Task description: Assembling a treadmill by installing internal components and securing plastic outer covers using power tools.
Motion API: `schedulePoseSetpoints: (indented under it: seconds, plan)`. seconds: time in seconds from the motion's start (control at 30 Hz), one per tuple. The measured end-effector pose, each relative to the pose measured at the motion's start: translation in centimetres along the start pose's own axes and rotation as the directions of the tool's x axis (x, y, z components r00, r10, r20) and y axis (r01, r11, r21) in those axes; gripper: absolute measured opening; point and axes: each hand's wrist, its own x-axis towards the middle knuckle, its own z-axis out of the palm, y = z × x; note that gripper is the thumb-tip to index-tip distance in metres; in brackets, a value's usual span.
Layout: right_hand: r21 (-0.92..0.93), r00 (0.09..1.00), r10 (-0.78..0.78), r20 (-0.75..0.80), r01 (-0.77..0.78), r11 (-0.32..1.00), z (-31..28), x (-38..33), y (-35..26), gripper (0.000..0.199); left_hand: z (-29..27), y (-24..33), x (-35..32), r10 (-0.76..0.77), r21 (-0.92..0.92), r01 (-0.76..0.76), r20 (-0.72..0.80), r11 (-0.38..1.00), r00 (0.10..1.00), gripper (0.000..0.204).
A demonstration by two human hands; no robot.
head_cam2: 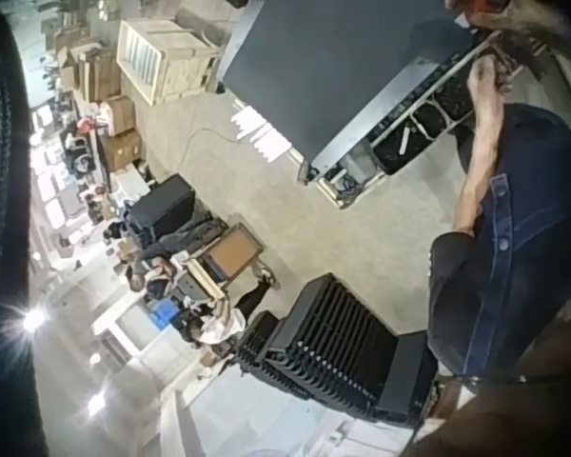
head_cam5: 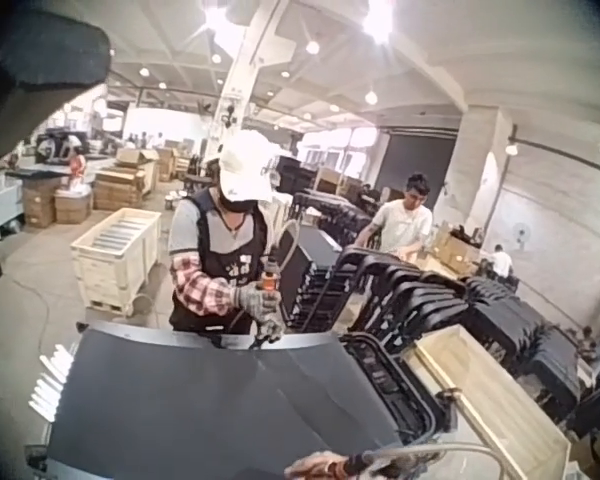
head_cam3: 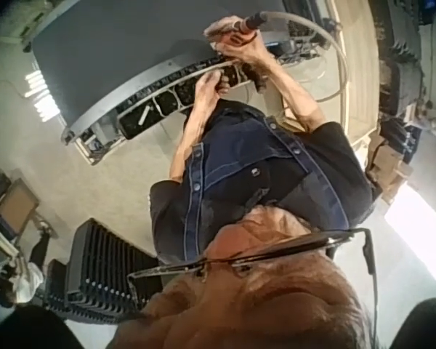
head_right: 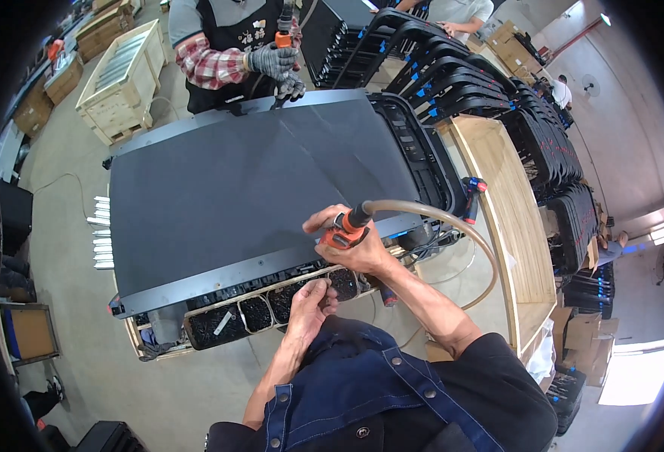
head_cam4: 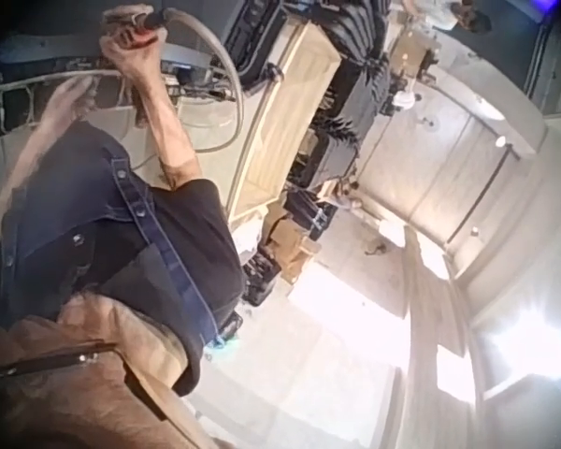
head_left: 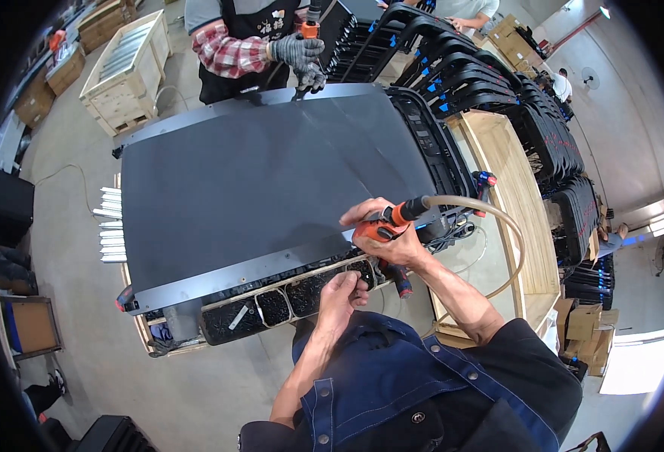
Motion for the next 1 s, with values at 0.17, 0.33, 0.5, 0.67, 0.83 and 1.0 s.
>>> schedulePoseSetpoints:
  seconds: [0.17,0.33,0.5,0.67,0.83,1.0]
  plan:
    - [0.308,0.993,-0.034,-0.111,0.067,0.949,-1.2,-0.7,-0.9,0.041,-1.2,-0.8,-1.3,0.048,-0.169,-0.066,-0.107,0.983,0.993,0.025]
    - [0.712,0.961,0.145,-0.234,0.068,0.699,-2.1,-3.2,-2.3,0.043,-1.8,-0.7,-1.6,0.121,-0.336,-0.138,-0.072,0.932,0.99,0.028]
    - [0.842,0.96,0.195,-0.2,0.067,0.535,-1.7,-4.3,-1.2,0.042,-0.7,-0.3,-2.3,0.183,-0.346,-0.193,-0.06,0.918,0.981,0.025]
    - [0.881,0.951,0.2,-0.235,0.122,0.457,-0.7,-4.5,0.4,0.041,-0.6,0.7,-3.3,0.26,-0.22,-0.279,-0.111,0.935,0.959,0.025]
    - [0.851,0.898,0.329,-0.292,0.087,0.518,1.8,-4.3,-0.1,0.041,-0.5,2.6,-4.7,0.549,0.401,-0.431,-0.249,0.808,0.798,0.021]
    - [0.82,0.876,0.367,-0.315,0.056,0.57,6.4,-3.5,-1.8,0.041,-4.0,5.1,-6.4,0.49,0.37,-0.392,-0.222,0.842,0.843,0.021]
